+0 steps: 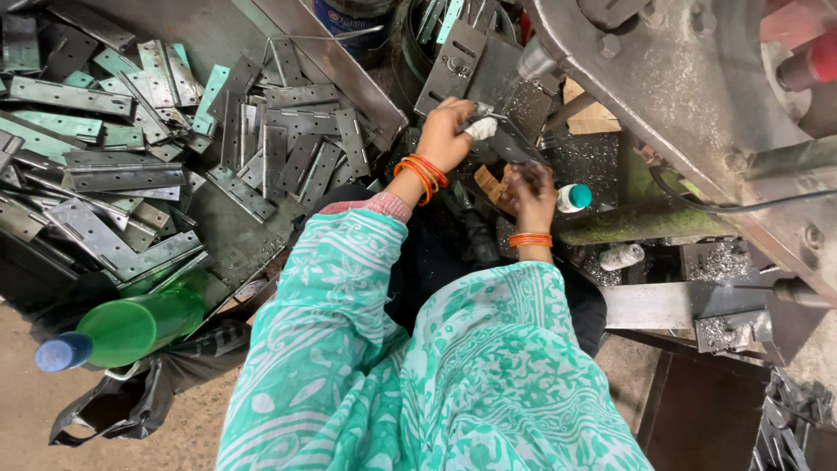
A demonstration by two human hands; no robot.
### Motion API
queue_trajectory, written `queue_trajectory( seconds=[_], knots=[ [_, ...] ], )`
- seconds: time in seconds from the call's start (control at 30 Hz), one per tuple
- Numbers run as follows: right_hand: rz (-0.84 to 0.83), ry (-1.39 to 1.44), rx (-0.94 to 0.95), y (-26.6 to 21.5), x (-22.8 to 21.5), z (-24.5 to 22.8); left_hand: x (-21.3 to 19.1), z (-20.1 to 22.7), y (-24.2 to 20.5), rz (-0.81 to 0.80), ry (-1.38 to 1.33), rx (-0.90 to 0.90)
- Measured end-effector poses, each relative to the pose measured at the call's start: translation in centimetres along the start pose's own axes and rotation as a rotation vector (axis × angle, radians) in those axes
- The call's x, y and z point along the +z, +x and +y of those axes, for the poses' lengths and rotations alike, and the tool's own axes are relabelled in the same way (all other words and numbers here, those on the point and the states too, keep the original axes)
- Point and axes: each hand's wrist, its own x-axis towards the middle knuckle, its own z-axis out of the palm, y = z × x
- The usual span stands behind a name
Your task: The person repeatedly picks up metal brackets from a bin, places them into a press machine, and operates the lever to process them. The processed brackets are then returned to the bin. The person handles the brackets one at a time throughout the clip.
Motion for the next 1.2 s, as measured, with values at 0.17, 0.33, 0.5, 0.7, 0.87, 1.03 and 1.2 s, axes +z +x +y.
queue_trajectory(
  seconds=[0.17, 0.33, 0.5, 0.7, 0.87, 1.03, 1.2],
  knots=[
    [0.095, 0.211, -0.168, 0.8, -0.7, -2.1, 2.6, -2.2, 1.7, -0.251, -0.662, -0.282],
    [0.116, -0.811, -0.554, 0.4, 0.5, -3.6, 1.8, -3.3, 2.3, -0.086, 0.710, -0.106],
    [-0.274, -1.090, -0.676, 1.1, 5.4, -1.9, 1.2, -1.9, 1.4, -0.321, 0.818, -0.092],
    [-0.352, -1.113, -0.519, 0.8, 5.9, -2.4, 2.1, -2.1, -0.1, -0.653, 0.900, -0.077],
    [-0.496, -1.325, -0.339, -4.7, 3.0, -3.2, 3.0, -3.6, 0.5, -0.628, 0.987, -0.008],
    [-0.376, -1.295, 0.026, -11.6, 2.9, 0.9, 3.0, -3.7, 1.4, -0.664, 0.938, -0.060],
    [-0.283, -1.170, -0.074, -14.7, 3.1, 6.4, 3.0, -3.4, 1.2, -0.602, 0.957, -0.019]
  ],
)
